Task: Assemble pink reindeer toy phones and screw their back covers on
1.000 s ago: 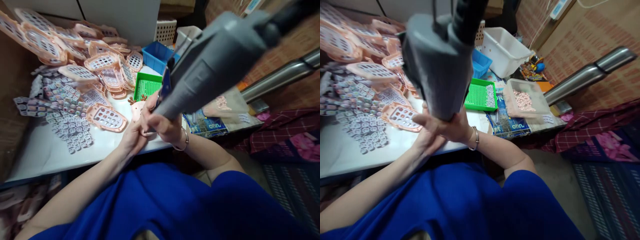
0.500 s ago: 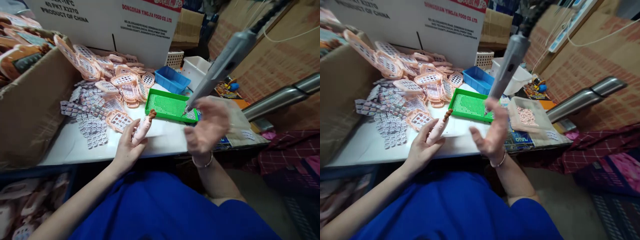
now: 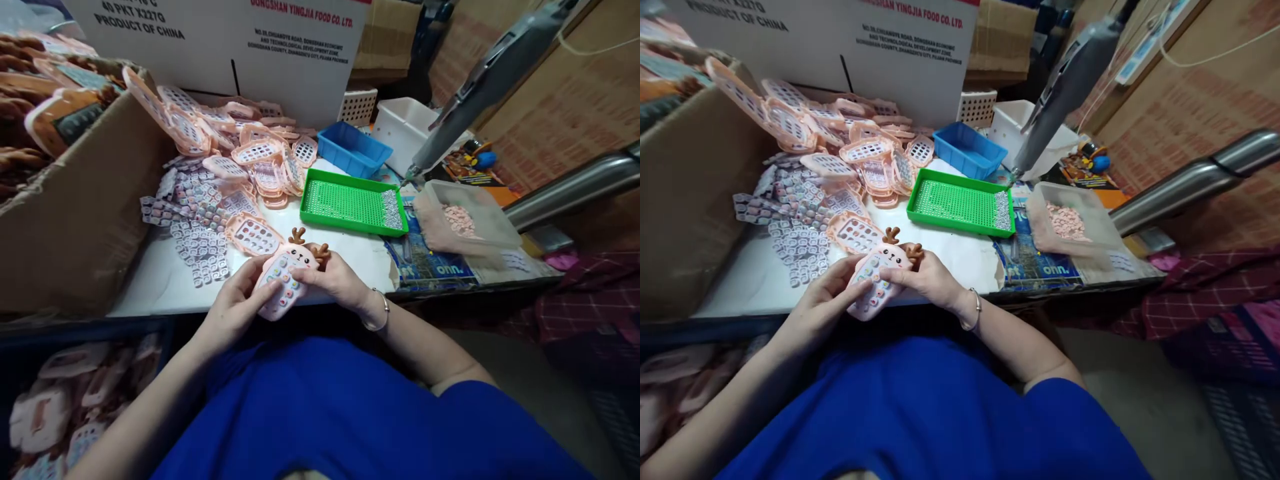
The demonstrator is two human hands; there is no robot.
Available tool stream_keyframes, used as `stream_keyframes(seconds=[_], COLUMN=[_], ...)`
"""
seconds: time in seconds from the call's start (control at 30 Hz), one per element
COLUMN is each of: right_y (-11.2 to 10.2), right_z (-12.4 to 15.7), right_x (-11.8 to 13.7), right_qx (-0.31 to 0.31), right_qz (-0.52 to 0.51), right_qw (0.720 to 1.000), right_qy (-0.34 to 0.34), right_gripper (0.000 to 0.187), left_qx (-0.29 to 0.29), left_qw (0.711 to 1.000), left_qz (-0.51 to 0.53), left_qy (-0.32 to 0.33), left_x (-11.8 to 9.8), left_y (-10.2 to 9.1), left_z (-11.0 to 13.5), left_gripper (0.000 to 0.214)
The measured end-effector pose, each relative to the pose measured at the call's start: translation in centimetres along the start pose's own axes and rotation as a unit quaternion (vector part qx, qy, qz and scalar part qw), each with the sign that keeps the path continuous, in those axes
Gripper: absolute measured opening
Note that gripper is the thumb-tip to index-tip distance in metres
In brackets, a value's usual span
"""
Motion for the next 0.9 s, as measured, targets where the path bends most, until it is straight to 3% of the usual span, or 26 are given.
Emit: stream_keyframes(seconds=[0.2, 0.4, 0.53, 0.63, 0.9], right_y=[0.9, 1.5, 2.3, 2.5, 3.2], right_z=[-1.0, -1.2, -1.1, -1.1, -1.2], right_x=[-0.5, -0.5, -0.7, -1.0, -1.1], right_qx=[-0.015, -0.013, 0.01, 0.027, 0.055], right_qz=[-0.038, 0.017, 0.01, 0.007, 0.024], right_qw=[0.999, 1.0, 1.0, 1.0, 0.998], right_qy=[-0.002, -0.012, -0.011, 0.002, 0.0], right_gripper=[0.055, 0.056, 0.062, 0.062, 0.064], left_qx=[-0.01, -0.04, -0.08, -0.078, -0.109], left_qw=[0.986, 0.987, 0.987, 0.987, 0.976], left_qz=[0.128, 0.124, 0.122, 0.126, 0.167], left_qy=[-0.102, -0.094, -0.069, -0.054, -0.083], left_x=[1.8, 1.8, 1.8, 1.7, 1.3], left_y=[-0.4, -0.7, -1.6, -2.0, -3.4], left_z=[0.1, 0.0, 0.3, 0.8, 2.3], left_gripper=[0.046, 0.051, 0.048, 0.047, 0.04])
Point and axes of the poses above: each hand's wrist, its own z-axis away from the middle knuckle, its own y-axis out of the palm, x = y × z, the point moved 8 cm from there along -z, towards the middle knuckle, and after that the axes turned 6 degrees about -x, right-handed, at the moved point
